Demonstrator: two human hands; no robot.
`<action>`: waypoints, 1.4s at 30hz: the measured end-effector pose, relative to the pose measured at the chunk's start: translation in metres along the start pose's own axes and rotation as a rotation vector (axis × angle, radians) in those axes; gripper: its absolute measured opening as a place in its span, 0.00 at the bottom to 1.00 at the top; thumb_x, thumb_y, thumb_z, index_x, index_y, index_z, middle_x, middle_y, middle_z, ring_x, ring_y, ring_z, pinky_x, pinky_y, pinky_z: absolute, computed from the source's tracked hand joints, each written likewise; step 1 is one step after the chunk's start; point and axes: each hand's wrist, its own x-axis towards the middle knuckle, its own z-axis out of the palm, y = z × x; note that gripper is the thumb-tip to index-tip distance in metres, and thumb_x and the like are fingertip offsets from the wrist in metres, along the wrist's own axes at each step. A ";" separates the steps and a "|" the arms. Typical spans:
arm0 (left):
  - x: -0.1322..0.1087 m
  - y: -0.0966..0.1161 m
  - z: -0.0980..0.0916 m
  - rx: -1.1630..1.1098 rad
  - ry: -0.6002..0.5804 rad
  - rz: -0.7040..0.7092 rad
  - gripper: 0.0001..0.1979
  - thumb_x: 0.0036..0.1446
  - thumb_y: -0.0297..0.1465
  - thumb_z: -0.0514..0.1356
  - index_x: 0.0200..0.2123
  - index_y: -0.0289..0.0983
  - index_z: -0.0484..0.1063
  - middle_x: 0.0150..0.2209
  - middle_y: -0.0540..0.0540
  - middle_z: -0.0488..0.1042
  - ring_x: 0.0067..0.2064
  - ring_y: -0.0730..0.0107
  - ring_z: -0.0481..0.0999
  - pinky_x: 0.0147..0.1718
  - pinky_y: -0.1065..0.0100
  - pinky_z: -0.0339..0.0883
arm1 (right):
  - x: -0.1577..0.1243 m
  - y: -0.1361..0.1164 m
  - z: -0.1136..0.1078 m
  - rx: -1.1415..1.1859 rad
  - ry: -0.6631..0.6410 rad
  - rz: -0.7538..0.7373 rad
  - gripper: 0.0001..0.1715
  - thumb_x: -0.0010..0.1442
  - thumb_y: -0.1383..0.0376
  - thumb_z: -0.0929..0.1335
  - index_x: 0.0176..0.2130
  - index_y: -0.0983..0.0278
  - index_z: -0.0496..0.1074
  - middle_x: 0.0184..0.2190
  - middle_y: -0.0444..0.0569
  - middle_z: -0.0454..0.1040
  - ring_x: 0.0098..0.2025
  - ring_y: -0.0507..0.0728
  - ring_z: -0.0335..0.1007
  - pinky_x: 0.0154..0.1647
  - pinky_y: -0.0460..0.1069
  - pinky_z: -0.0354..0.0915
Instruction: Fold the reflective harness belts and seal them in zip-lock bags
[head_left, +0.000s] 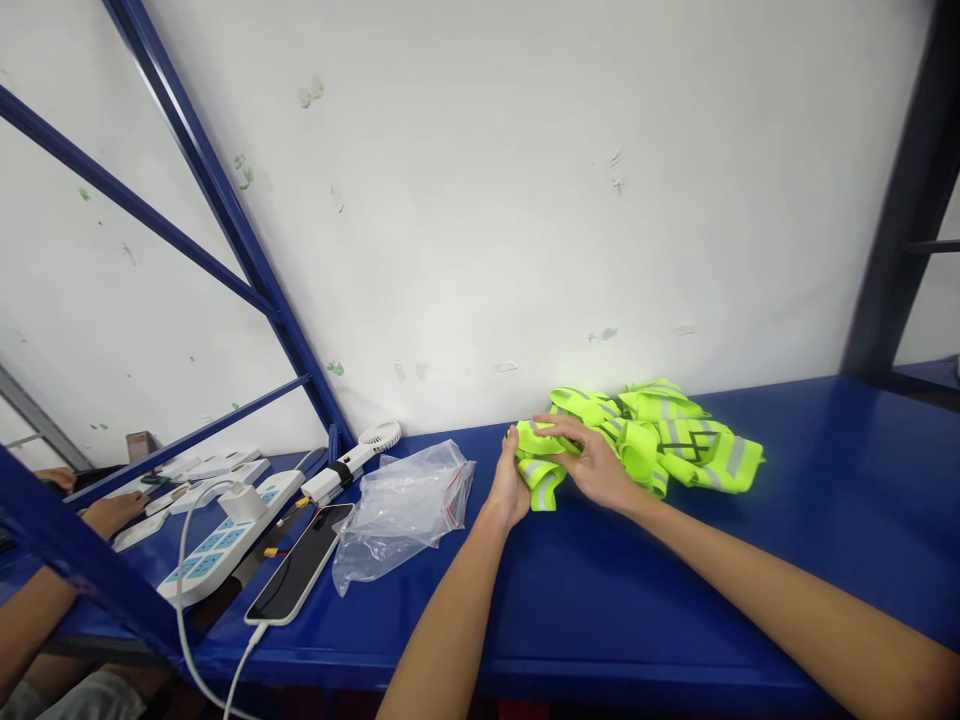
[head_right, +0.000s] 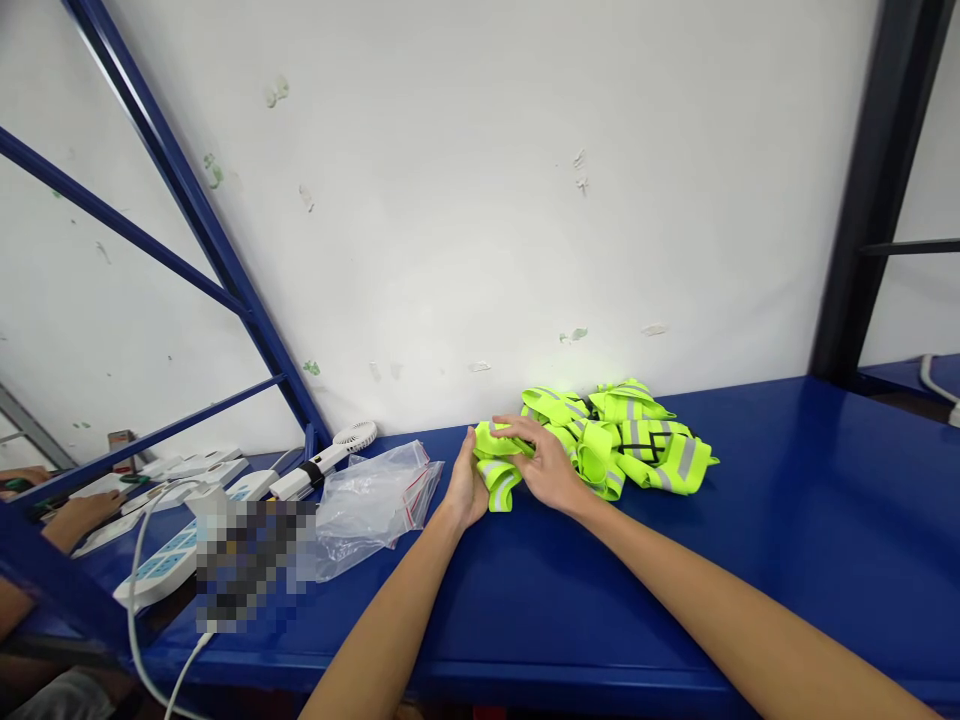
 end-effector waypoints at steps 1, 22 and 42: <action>0.000 -0.001 -0.001 0.005 -0.026 -0.042 0.28 0.52 0.51 0.60 0.49 0.36 0.71 0.44 0.40 0.77 0.45 0.55 0.77 0.45 0.58 0.70 | -0.002 0.001 0.001 -0.030 -0.007 -0.019 0.24 0.45 0.76 0.65 0.36 0.54 0.80 0.50 0.44 0.75 0.58 0.62 0.63 0.63 0.61 0.52; -0.001 0.009 -0.010 0.042 0.014 0.196 0.53 0.30 0.15 0.59 0.61 0.57 0.56 0.61 0.50 0.61 0.53 0.65 0.70 0.47 0.68 0.67 | -0.006 0.008 0.010 0.669 -0.020 0.692 0.18 0.52 0.58 0.73 0.43 0.56 0.71 0.43 0.47 0.77 0.45 0.61 0.74 0.42 0.56 0.72; -0.047 0.092 0.018 1.326 -0.038 0.671 0.32 0.47 0.30 0.65 0.57 0.48 0.66 0.65 0.44 0.56 0.68 0.49 0.47 0.65 0.49 0.34 | -0.003 0.012 0.009 0.184 0.230 0.448 0.22 0.41 0.63 0.76 0.39 0.61 0.73 0.39 0.49 0.79 0.44 0.65 0.74 0.47 0.58 0.66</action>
